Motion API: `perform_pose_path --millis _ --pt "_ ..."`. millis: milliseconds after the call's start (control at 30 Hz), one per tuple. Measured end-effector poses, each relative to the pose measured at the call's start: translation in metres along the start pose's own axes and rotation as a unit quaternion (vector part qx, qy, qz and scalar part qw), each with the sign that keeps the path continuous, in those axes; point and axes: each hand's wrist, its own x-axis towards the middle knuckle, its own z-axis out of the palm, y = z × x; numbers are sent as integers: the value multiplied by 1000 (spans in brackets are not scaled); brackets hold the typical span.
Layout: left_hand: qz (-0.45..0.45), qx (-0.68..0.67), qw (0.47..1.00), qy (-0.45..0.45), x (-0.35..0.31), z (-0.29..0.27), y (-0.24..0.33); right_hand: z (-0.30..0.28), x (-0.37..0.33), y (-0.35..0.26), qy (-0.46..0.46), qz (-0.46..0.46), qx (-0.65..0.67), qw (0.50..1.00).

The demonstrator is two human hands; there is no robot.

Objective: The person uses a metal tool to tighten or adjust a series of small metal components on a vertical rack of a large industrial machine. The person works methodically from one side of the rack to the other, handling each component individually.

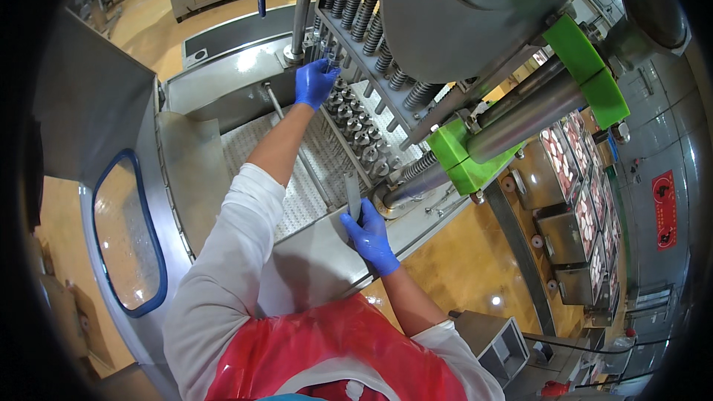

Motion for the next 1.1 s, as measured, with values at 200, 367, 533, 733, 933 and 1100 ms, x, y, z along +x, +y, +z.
perform_pose_path --millis 200,367,533,733,933,1100 --pt "24 37 990 -136 17 -20 -7 0 0 1 12 -11 -25 1000" --pt "-2 -15 997 -71 10 -5 -12 -1 0 -1 0 -17 -48 999" --pt "40 7 992 -123 18 -16 -14 0 -3 -1 9 -10 -37 999" --pt "28 -35 997 -67 7 -4 -17 9 20 -20 51 -111 -181 976" --pt "-27 -51 995 -84 -5 -16 14 55 137 -144 153 -326 -407 840" --pt "-12 -58 996 -61 8 -16 -8 75 200 -153 242 -383 -487 747"
